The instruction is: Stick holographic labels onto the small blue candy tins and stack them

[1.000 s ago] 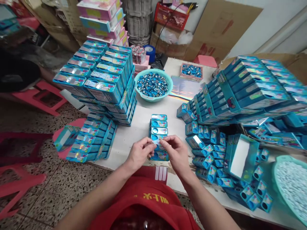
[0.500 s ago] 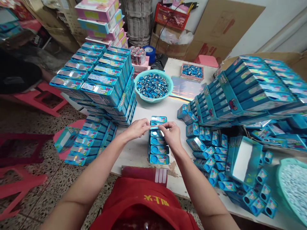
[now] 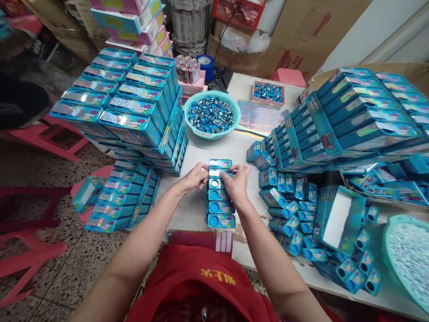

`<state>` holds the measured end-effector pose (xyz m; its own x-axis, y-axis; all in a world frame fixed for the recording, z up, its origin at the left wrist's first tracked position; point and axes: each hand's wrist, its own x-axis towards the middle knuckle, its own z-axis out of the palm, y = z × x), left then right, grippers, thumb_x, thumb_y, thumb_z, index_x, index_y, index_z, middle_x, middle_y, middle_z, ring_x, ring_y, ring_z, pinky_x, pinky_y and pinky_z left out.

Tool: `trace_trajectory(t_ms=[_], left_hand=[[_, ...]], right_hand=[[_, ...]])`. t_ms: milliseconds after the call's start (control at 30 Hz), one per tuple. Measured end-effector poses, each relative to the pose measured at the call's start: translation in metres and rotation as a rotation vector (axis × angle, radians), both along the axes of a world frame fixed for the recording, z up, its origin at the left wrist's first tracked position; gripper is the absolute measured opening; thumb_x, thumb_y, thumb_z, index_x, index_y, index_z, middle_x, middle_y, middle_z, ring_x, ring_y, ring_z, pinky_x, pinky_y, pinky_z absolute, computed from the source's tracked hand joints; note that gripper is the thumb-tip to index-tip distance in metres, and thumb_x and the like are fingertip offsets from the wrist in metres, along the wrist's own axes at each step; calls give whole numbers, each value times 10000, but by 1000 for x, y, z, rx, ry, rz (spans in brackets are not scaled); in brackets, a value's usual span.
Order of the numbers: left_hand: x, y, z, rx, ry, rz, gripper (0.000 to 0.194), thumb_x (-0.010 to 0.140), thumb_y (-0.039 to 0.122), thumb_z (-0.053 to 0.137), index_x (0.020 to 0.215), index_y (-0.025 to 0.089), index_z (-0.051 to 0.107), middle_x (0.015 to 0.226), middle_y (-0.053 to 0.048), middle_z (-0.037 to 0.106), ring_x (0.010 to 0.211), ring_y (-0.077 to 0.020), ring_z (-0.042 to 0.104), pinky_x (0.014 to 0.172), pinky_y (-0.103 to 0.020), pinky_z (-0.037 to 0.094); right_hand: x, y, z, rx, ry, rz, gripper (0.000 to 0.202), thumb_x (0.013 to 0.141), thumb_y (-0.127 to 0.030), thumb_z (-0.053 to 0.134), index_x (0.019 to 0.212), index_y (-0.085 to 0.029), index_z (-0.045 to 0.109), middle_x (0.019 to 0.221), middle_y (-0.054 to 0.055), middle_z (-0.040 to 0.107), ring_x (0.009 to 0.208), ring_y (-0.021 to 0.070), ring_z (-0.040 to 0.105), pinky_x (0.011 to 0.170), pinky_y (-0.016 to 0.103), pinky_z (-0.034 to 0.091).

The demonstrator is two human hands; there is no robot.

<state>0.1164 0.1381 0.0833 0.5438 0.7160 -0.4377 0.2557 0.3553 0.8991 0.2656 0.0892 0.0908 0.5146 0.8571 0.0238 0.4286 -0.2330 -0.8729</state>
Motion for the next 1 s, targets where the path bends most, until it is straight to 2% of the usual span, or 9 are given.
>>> trace_trajectory(t_ms=[133, 267, 400, 500, 600, 667, 767, 867, 1000], left_hand=[[11, -17, -12, 109, 314, 78, 128, 869, 257, 306, 966, 199, 366, 509, 80, 425, 389, -96, 414, 440, -195, 318], [11, -16, -9, 434, 696, -117, 203, 861, 268, 347, 1034, 200, 428, 757, -46, 622, 667, -192, 583, 596, -276, 395], [-14, -17, -5, 485, 902, -187, 259, 856, 384, 386, 1004, 218, 520, 918, -77, 665, 858, -243, 605, 675, -294, 402], [-43, -46, -13, 423, 964, -172, 317, 872, 397, 349, 948, 201, 586, 899, -79, 679, 863, -231, 612, 690, -284, 402], [-58, -96, -27, 329, 837, -329, 347, 844, 442, 418, 893, 188, 648, 912, -80, 693, 878, -219, 617, 721, -271, 406], [-55, -128, -38, 324, 704, -445, 317, 807, 445, 496, 932, 207, 665, 981, -65, 695, 929, -218, 613, 766, -269, 406], [-41, -154, -53, 353, 649, -511, 275, 849, 353, 448, 929, 220, 675, 965, -55, 706, 913, -212, 628, 783, -276, 405], [-32, -154, -62, 368, 671, -526, 314, 874, 304, 385, 878, 212, 685, 936, -53, 713, 883, -203, 637, 768, -270, 408], [-30, -145, -65, 345, 687, -544, 319, 860, 299, 383, 859, 220, 692, 939, -41, 715, 883, -194, 636, 741, -257, 414]], right_hand=[[3, 0, -8, -46, 17, -24, 302, 604, -279, 634, 838, -199, 461, 919, 42, 463, 837, 192, 473, 797, 341, 409], [5, 4, -8, -66, 98, -13, 280, 594, -304, 624, 793, -208, 453, 834, 18, 510, 770, 177, 488, 735, 324, 419], [16, 4, -7, -83, 359, -7, 278, 606, -381, 619, 760, -207, 467, 757, -8, 535, 673, 145, 502, 628, 287, 428], [32, -28, -18, -17, 505, -150, 316, 664, -461, 582, 824, -203, 493, 807, -11, 540, 677, 124, 529, 614, 271, 443], [34, -94, -38, -45, 389, -323, 283, 728, -464, 552, 790, -193, 500, 689, -38, 495, 584, 105, 489, 567, 252, 429], [24, -141, -52, -120, 237, -182, 230, 789, -417, 528, 771, -188, 520, 643, -30, 496, 578, 123, 492, 559, 263, 436], [-1, -187, -67, -140, -16, 282, 166, 846, -323, 492, 897, -197, 587, 782, 39, 573, 716, 175, 563, 642, 313, 486], [-18, -194, -78, -141, -323, 595, 284, 828, -236, 520, 1107, -212, 571, 1023, 116, 573, 936, 240, 563, 758, 374, 507], [-17, -185, -88, -182, -594, 811, 381, 828, -169, 510, 1206, -207, 518, 1118, 142, 568, 979, 263, 545, 776, 399, 516]])
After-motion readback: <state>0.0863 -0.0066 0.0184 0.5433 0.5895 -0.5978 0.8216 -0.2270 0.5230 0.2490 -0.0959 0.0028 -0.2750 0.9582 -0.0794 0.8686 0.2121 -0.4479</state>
